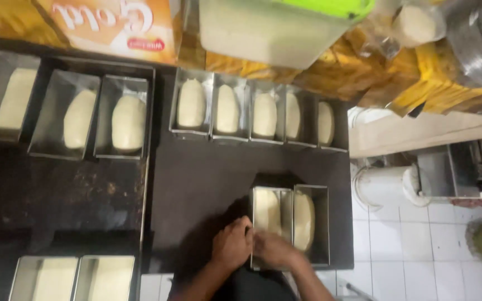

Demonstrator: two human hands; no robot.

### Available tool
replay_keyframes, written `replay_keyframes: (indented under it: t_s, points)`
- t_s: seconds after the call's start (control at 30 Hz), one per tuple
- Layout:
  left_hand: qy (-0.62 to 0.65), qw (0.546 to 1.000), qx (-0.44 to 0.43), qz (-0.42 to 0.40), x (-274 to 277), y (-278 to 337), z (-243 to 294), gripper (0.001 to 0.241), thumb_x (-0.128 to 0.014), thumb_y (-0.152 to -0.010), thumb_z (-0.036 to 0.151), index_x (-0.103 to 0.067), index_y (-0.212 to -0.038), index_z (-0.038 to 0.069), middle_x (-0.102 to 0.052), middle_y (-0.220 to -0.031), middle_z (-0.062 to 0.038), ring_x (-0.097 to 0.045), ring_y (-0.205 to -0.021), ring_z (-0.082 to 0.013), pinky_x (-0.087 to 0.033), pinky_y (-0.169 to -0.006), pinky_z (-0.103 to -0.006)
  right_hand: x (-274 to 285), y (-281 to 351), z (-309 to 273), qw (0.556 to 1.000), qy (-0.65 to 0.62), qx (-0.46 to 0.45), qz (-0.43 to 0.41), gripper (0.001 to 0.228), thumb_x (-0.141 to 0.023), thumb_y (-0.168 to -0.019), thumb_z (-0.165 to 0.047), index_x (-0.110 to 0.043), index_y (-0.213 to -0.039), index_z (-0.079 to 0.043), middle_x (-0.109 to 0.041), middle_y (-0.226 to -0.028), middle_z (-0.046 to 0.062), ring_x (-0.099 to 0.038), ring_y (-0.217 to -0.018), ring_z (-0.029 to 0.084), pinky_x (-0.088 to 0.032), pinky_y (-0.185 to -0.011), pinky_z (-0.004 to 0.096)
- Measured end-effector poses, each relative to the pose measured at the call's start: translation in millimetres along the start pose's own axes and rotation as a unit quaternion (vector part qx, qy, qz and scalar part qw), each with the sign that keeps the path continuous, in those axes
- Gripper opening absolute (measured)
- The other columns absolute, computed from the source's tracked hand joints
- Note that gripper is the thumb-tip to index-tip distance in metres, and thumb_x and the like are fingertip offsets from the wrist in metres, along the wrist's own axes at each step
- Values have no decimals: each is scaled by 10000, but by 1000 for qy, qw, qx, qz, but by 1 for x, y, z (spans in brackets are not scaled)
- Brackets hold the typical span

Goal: The person presses and shapes dough inside rectangular metal loaf pans using their hands. They work on multiple pans arranged on a dark countertop, smoothing the dough surface and ensuring it fits the mold.

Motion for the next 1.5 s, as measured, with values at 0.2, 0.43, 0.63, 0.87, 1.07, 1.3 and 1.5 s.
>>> replay_keyframes:
  t_s: [0.2,0.43,0.63,0.87,1.07,1.3,1.5]
  points:
    - [4,999,-26,46,4,-2,3,152,-547,-960,387,-564,-985,238,-692,-1000,-44,-678,-901,-394,-498,-724,-604,47,-47,14,998,45,-17,37,261,-436,-955,-232,-623,-1106,-130,-640,-1234,137,-635,-1096,303,-478,-893,396]
    - [0,1000,20,19,7,8,6,179,-509,-960,427,-571,-998,263,-713,-1079,-23,-685,-968,-392,-496,-774,-605,83,-62,16,994,78,44,68,152,-450,-913,-204,-575,-836,-164,-646,-939,36,-592,-852,209,-447,-750,386]
    - [2,999,28,26,5,5,11,154,-513,-968,399,-579,-1010,265,-705,-1101,-17,-681,-986,-373,-505,-772,-597,40,-41,-11,954,277,80,-83,202,-445,-944,-253,-550,-944,-81,-628,-909,124,-645,-827,238,-511,-685,359]
    - [2,997,69,28,14,12,14,159,-563,-976,401,-568,-1019,248,-699,-1133,-14,-678,-1009,-406,-506,-799,-605,-10,-5,7,960,260,18,-105,182,-571,-805,-133,-695,-802,1,-693,-779,231,-672,-718,396,-498,-615,469]
    - [-2,998,55,19,21,19,18,148,-510,-999,371,-565,-1001,234,-710,-1064,-49,-690,-932,-386,-491,-759,-560,46,-39,-3,990,114,-49,-74,254,-455,-871,-162,-652,-1017,-96,-687,-981,120,-646,-844,261,-466,-644,376]
    - [1,997,50,53,19,13,16,127,-540,-993,372,-560,-975,248,-722,-1061,-30,-697,-940,-393,-502,-713,-596,89,-65,-1,997,66,-49,11,237,-423,-960,-113,-645,-1004,-185,-706,-1126,78,-645,-1022,261,-481,-847,384]
    - [-7,995,80,52,21,12,20,119,-568,-949,394,-590,-980,281,-746,-1038,-52,-702,-939,-421,-497,-734,-603,78,-71,10,968,213,127,33,253,-469,-815,-123,-710,-884,-89,-738,-932,154,-693,-859,321,-524,-748,418]
Point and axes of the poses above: each hand's wrist, its own y-axis away from the middle knuckle, its own x-axis out of the back of the hand, z = x × y, the point moved 9 cm from there along -y, towards the middle knuckle
